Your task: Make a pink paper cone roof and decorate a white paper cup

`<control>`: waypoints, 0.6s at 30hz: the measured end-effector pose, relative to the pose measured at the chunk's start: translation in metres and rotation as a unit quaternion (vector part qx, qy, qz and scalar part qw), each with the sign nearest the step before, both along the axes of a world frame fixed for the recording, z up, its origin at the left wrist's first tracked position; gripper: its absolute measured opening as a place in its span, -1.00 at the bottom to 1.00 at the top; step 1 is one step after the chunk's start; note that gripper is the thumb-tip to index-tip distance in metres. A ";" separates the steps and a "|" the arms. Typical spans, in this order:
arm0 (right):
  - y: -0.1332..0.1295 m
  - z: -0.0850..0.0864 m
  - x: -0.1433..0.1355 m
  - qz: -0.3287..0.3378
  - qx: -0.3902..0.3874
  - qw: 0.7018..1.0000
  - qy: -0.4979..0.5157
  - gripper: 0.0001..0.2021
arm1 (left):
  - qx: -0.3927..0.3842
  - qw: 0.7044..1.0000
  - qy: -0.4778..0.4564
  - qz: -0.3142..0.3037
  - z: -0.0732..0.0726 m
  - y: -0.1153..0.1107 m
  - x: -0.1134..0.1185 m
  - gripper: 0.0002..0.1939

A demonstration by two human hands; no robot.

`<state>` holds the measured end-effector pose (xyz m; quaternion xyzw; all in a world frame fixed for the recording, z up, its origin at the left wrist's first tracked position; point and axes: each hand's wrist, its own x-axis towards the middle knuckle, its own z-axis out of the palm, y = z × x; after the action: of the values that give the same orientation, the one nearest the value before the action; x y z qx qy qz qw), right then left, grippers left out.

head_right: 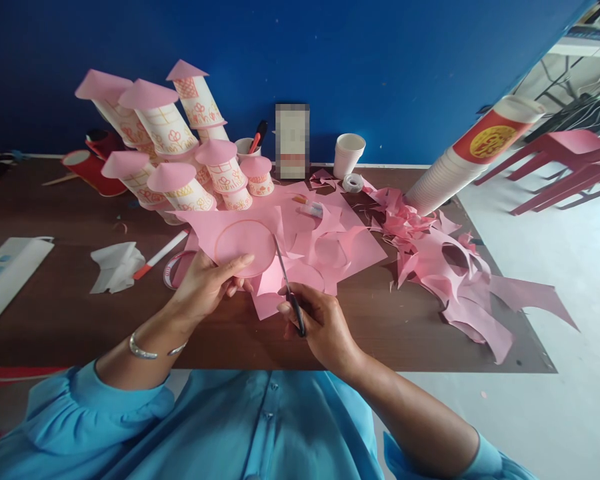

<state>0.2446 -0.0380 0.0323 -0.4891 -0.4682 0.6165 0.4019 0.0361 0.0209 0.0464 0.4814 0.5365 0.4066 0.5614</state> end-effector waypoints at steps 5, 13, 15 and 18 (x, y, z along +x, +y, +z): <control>0.000 0.000 -0.001 0.003 0.002 1.000 0.001 -0.47 | -0.005 1.000 0.016 0.015 0.004 0.000 0.001 -0.58; -0.003 -0.001 -0.001 0.002 0.006 1.000 0.010 -0.50 | 0.000 1.000 0.018 0.013 0.007 0.000 0.004 -0.60; -0.003 -0.001 -0.001 0.002 0.005 1.000 0.007 -0.50 | -0.003 1.000 0.014 0.009 0.005 0.001 0.003 -0.60; -0.002 0.000 0.000 0.001 0.003 1.000 -0.002 -0.50 | -0.003 1.000 0.015 0.004 0.004 0.001 0.001 -0.60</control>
<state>0.2442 -0.0396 0.0320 -0.4886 -0.4710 0.6146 0.4021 0.0368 0.0220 0.0503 0.4835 0.5477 0.3997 0.5536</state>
